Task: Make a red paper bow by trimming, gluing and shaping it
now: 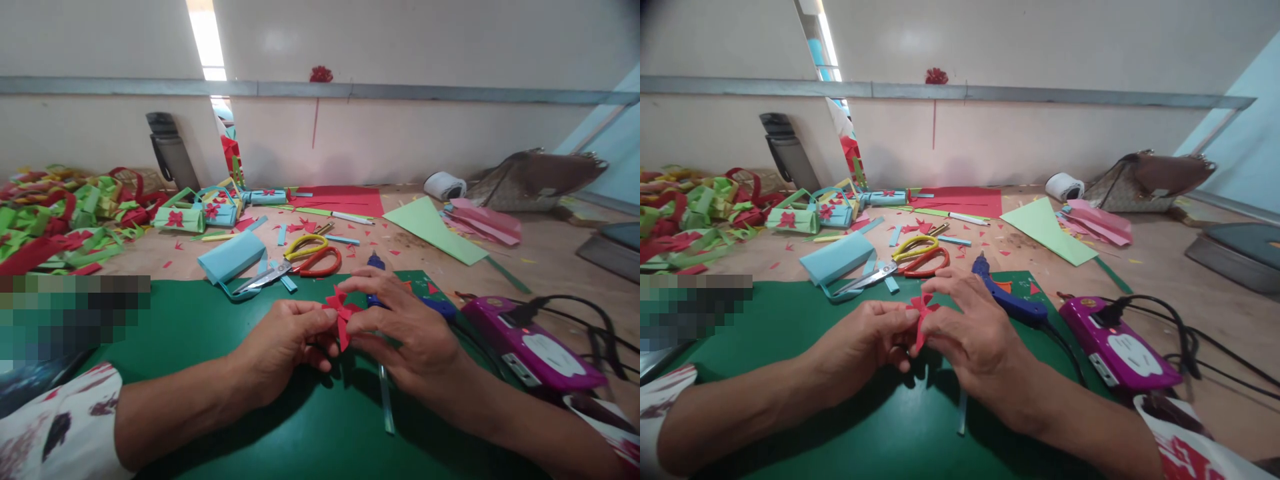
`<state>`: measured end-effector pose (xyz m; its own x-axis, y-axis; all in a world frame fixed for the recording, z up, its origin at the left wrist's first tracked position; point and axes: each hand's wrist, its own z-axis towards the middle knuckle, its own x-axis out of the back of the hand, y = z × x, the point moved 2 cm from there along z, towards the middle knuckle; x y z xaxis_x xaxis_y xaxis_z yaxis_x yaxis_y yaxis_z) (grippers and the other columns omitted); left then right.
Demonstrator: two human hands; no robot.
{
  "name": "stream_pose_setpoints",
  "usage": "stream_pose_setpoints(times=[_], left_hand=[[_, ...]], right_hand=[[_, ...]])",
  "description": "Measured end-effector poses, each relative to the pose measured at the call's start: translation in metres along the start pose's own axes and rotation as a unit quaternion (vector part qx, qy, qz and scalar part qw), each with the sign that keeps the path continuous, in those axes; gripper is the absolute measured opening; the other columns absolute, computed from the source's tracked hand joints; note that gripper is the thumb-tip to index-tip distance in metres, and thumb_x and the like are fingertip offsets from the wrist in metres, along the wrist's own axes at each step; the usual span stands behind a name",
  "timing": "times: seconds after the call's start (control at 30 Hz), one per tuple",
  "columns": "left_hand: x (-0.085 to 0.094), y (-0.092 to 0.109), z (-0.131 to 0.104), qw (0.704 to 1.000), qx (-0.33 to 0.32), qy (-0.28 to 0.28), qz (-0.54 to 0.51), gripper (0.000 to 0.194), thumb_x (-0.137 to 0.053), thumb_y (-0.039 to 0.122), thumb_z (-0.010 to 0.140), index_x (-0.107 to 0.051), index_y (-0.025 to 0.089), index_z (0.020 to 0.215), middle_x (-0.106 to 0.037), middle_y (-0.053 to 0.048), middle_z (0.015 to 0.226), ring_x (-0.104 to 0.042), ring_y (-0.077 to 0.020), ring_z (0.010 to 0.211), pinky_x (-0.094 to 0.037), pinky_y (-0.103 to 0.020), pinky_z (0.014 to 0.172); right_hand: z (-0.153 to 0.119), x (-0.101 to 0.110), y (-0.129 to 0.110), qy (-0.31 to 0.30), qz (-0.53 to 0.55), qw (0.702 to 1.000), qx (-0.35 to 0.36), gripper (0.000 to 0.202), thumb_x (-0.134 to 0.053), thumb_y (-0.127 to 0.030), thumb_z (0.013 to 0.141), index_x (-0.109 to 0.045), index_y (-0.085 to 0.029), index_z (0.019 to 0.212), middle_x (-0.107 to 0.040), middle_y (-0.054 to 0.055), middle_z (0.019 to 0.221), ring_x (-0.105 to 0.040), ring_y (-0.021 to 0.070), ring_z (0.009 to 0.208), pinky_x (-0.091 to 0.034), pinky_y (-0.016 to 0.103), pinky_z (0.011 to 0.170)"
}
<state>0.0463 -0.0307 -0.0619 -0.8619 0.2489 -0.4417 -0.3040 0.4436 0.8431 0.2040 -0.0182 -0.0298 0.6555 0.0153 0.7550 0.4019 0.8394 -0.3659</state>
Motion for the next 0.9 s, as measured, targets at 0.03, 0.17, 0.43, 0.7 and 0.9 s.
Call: stream_pose_setpoints(times=[0.03,0.17,0.43,0.7,0.9], left_hand=[[-0.0001,-0.0001,-0.0003,1.000,-0.001,0.001,0.004,0.022,-0.063,0.032,0.076,-0.062,0.011,0.070,-0.055,-0.002,0.064,-0.049,-0.0085,0.056,-0.040,-0.018,0.050],[-0.0003,0.0001,-0.0006,0.999,-0.011,0.009,0.031,0.024,-0.064,0.033,0.075,-0.061,0.010,0.067,-0.053,-0.001,0.062,-0.050,-0.0089,0.057,-0.040,-0.018,0.049],[-0.0012,-0.0004,-0.0005,0.998,-0.020,-0.003,0.054,0.026,-0.066,0.037,0.075,-0.065,0.010,0.072,-0.054,-0.002,0.064,-0.050,-0.0090,0.058,-0.040,-0.018,0.050],[-0.0013,-0.0010,-0.0018,0.998,-0.017,-0.011,0.055,0.025,-0.066,0.036,0.074,-0.065,0.011,0.072,-0.055,-0.002,0.066,-0.051,-0.0097,0.060,-0.039,-0.018,0.050],[-0.0034,0.0007,-0.0019,0.999,-0.011,-0.003,0.050,0.022,-0.063,0.032,0.076,-0.064,0.011,0.071,-0.054,-0.002,0.064,-0.050,-0.0093,0.058,-0.039,-0.018,0.048]], right_hand=[[0.0000,-0.0007,0.0002,-0.002,0.001,1.000,-0.003,0.017,-0.056,-0.008,0.082,-0.063,-0.023,0.081,-0.056,0.005,0.112,-0.045,0.0206,0.117,-0.035,0.038,0.101],[0.0019,-0.0013,-0.0011,0.014,0.020,1.000,0.011,0.016,-0.054,-0.009,0.082,-0.062,-0.023,0.080,-0.056,0.006,0.109,-0.048,0.0216,0.113,-0.038,0.040,0.098],[0.0036,-0.0006,-0.0062,0.000,0.005,0.997,-0.075,0.012,-0.052,-0.010,0.082,-0.057,-0.020,0.077,-0.057,0.008,0.114,-0.048,0.0219,0.115,-0.031,0.042,0.101],[0.0062,-0.0011,-0.0088,0.010,-0.019,0.991,-0.129,0.014,-0.052,-0.011,0.079,-0.053,-0.021,0.069,-0.057,0.006,0.115,-0.045,0.0225,0.119,-0.023,0.047,0.103],[0.0058,-0.0027,-0.0057,0.001,-0.006,0.986,-0.166,0.012,-0.054,-0.012,0.077,-0.054,-0.021,0.069,-0.057,0.005,0.116,-0.046,0.0230,0.117,-0.025,0.048,0.102]])
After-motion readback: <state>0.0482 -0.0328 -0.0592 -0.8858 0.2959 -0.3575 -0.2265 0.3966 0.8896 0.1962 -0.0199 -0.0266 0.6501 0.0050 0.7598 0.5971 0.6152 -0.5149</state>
